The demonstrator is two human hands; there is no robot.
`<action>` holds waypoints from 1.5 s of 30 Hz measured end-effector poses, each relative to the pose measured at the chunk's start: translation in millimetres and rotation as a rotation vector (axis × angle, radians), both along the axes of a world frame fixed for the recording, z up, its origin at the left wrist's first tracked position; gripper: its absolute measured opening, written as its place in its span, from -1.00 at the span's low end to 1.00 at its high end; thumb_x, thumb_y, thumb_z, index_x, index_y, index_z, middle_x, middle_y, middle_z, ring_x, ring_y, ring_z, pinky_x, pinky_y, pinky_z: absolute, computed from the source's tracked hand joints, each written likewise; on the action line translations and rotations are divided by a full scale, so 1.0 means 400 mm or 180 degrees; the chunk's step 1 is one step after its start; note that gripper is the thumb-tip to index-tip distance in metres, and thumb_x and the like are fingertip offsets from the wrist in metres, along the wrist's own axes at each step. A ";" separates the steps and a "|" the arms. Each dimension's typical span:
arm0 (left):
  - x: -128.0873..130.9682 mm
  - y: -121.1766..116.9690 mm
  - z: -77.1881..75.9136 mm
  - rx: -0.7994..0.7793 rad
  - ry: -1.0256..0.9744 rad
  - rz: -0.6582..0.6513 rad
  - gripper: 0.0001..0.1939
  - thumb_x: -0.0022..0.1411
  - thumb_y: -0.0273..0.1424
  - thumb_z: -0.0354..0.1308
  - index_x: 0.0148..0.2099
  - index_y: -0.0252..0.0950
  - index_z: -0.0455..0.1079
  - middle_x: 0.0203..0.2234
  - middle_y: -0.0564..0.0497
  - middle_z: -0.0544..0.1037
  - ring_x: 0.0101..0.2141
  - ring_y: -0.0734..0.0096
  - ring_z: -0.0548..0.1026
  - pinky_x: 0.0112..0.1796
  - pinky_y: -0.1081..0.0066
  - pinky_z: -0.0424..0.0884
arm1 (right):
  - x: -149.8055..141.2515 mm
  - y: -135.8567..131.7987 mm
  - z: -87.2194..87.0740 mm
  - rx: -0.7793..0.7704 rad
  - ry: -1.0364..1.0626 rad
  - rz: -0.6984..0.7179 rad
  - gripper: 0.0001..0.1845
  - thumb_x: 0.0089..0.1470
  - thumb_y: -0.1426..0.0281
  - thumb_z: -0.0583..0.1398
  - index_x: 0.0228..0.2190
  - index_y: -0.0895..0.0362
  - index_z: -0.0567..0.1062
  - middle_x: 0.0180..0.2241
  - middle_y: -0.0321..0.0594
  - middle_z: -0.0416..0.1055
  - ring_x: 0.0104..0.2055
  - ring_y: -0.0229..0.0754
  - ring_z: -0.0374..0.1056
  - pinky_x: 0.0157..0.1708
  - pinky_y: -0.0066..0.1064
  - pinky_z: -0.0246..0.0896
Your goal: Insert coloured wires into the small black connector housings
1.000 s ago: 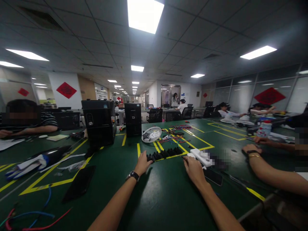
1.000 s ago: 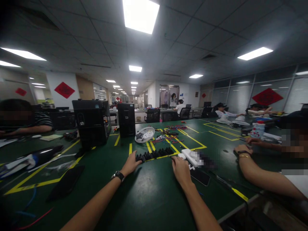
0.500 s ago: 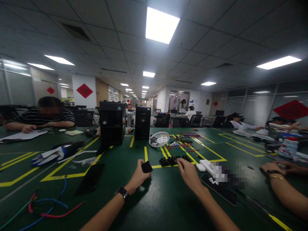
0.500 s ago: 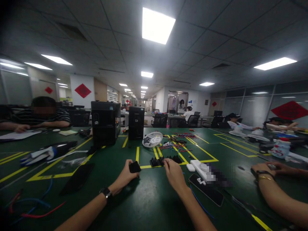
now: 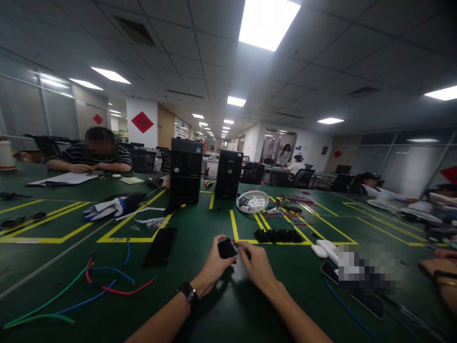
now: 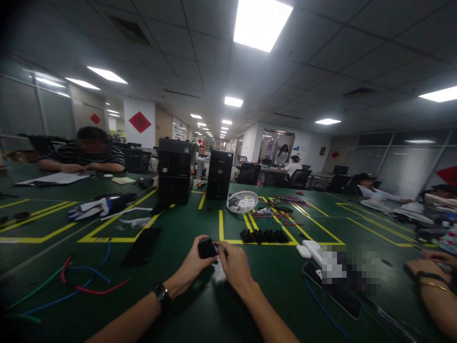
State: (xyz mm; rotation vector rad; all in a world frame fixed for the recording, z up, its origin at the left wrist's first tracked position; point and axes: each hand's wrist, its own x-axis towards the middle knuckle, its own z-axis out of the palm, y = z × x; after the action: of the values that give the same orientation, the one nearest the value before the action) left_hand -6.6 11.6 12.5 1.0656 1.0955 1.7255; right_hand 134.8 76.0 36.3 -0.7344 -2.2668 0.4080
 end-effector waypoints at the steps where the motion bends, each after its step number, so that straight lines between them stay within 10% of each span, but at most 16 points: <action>1: 0.000 -0.002 0.000 -0.0005 0.0069 0.0000 -0.38 -0.08 -0.47 0.29 0.02 -0.19 0.10 -0.17 -0.04 0.42 -0.19 0.34 0.43 -0.19 0.36 0.37 | 0.000 0.001 -0.002 -0.0017 0.0016 0.0041 -0.66 0.19 0.40 0.03 -0.05 0.07 0.47 -0.19 -0.14 0.53 -0.16 -0.08 0.44 -0.14 -0.34 0.26; 17: 0.007 -0.012 0.000 0.0188 0.0724 0.0030 -0.49 -0.10 -0.63 0.10 -0.07 -0.19 0.15 -0.08 -0.05 0.32 -0.07 0.30 0.33 -0.13 0.40 0.31 | 0.007 -0.013 -0.011 -0.0219 0.0248 0.0122 -0.68 0.18 0.39 0.05 -0.08 0.15 0.47 -0.46 -0.20 0.49 -0.45 -0.19 0.40 -0.40 -0.43 0.23; 39: 0.039 0.006 0.008 -0.0007 -0.1806 0.0140 -0.70 0.07 -0.52 0.00 -0.13 -0.17 0.09 -0.29 0.00 0.41 -0.26 0.39 0.47 -0.16 0.17 0.44 | 0.003 -0.046 -0.012 -0.0113 0.0456 -0.0094 -0.75 0.14 0.39 0.08 -0.24 0.13 0.54 -0.41 -0.19 0.54 -0.43 -0.18 0.43 -0.39 -0.44 0.24; 45: 0.025 -0.001 0.016 -0.0055 -0.1622 0.0091 -0.77 0.12 -0.41 0.03 -0.15 -0.16 0.11 -0.30 0.03 0.42 -0.26 0.38 0.46 -0.17 0.15 0.43 | 0.002 -0.044 -0.007 -0.0437 0.0668 -0.0054 -0.75 0.15 0.34 0.09 -0.24 0.13 0.55 -0.45 -0.21 0.51 -0.48 -0.22 0.38 -0.45 -0.46 0.21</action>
State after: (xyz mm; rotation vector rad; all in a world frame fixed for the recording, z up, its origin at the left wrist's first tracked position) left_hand 3.5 11.3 18.9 0.5494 0.7985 1.8660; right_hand 135.6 58.4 33.7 -0.7427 -2.0500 0.6086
